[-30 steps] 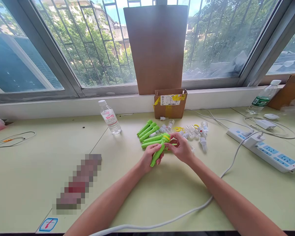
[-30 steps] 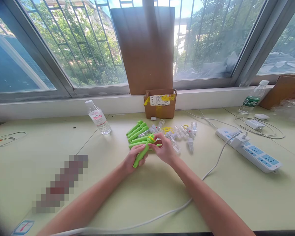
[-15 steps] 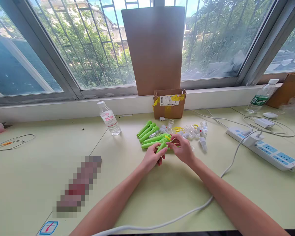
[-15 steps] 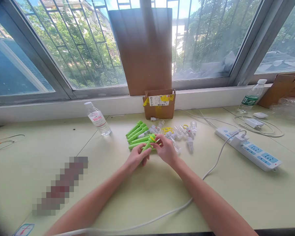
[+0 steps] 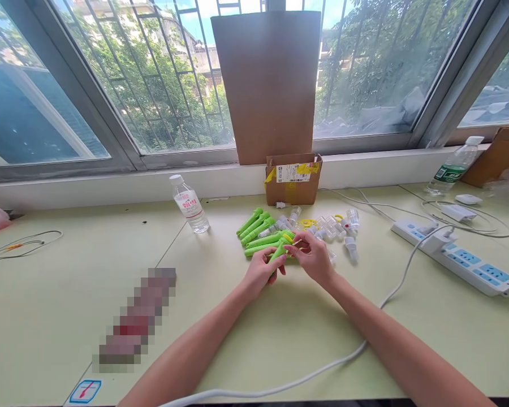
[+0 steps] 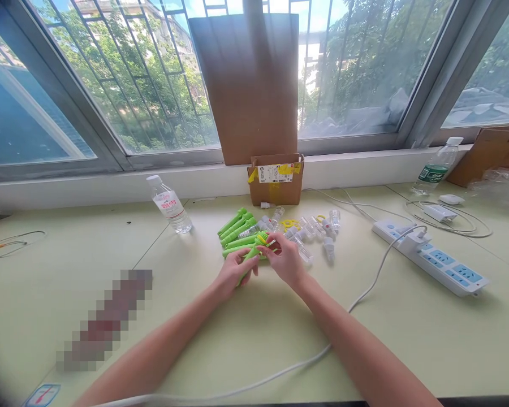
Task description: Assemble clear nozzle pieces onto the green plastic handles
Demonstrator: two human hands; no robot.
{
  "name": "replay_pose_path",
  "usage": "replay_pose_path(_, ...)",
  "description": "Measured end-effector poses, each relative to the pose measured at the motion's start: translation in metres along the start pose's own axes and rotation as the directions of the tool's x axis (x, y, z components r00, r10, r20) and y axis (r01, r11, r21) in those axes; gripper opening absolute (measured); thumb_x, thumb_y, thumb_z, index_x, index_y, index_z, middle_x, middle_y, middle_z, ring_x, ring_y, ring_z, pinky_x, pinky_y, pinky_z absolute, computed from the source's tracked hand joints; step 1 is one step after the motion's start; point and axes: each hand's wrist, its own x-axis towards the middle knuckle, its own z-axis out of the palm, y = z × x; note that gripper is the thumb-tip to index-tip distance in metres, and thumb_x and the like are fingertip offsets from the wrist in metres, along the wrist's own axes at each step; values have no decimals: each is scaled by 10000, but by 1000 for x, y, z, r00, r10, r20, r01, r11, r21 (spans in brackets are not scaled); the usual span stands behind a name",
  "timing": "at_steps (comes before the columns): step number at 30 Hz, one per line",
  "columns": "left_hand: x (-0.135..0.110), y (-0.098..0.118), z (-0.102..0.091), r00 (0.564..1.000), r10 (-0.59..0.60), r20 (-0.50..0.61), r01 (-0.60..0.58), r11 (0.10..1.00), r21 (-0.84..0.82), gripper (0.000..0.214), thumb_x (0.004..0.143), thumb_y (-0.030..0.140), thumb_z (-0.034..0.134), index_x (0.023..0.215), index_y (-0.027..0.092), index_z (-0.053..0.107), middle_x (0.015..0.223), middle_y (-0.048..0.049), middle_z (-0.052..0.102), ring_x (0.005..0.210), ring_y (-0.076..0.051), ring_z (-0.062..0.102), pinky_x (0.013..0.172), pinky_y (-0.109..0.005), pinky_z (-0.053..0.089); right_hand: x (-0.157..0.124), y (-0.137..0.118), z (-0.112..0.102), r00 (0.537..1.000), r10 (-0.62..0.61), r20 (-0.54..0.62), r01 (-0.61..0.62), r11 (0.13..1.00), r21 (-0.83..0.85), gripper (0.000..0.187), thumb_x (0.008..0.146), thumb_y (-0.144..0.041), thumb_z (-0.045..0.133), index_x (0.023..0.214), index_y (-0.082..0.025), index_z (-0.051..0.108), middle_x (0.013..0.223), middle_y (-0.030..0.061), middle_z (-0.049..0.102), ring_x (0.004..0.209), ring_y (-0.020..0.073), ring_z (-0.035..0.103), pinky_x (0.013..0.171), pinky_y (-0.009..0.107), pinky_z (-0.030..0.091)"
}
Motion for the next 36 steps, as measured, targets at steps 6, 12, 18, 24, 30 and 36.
replay_pose_path(6,0,0,-1,999,-39,-25,39,999,-3,404,809,563,551,848,161,576,531,38,570,297,-34,327,321,-181,205,1,-4,-1,1000,-25,3,25,999,-35,330,741,-485,691,798,-219,506,1126,120,660,629,176,685,591,350,597)
replay_pose_path(12,2,-4,-2,997,-65,-29,63,996,-61,410,822,575,523,797,167,551,481,44,544,298,-40,342,312,-165,207,0,-7,-1,998,-61,26,62,997,-51,254,770,-409,668,818,-216,510,1146,113,656,644,171,687,558,320,587)
replay_pose_path(18,2,-3,-3,999,-55,-2,54,993,-106,454,829,601,485,730,161,537,424,35,521,275,-53,337,286,-168,206,0,-11,1,997,-62,38,63,997,-40,217,778,-382,656,831,-225,517,1147,92,654,638,163,682,547,311,584)
replay_pose_path(24,3,-1,-3,997,-79,17,81,988,-132,506,818,641,463,703,154,538,397,29,509,251,-55,321,268,-171,195,0,-9,1,997,-64,38,66,997,-36,210,780,-377,656,830,-220,527,1127,90,660,642,162,681,545,308,584)
replay_pose_path(30,5,-1,-6,993,-104,50,110,986,-126,536,821,662,432,704,152,544,398,22,515,243,-56,312,268,-179,197,-1,-12,0,995,-99,34,101,993,-69,178,792,-356,640,816,-211,540,1180,111,638,705,172,685,554,301,578)
replay_pose_path(36,2,-1,-1,997,-64,51,65,998,-21,474,844,605,434,786,154,568,481,29,536,299,-65,357,311,-191,233,0,-10,-3,988,-156,13,156,977,-144,145,802,-340,627,793,-214,555,1089,89,681,625,152,665,546,308,576)
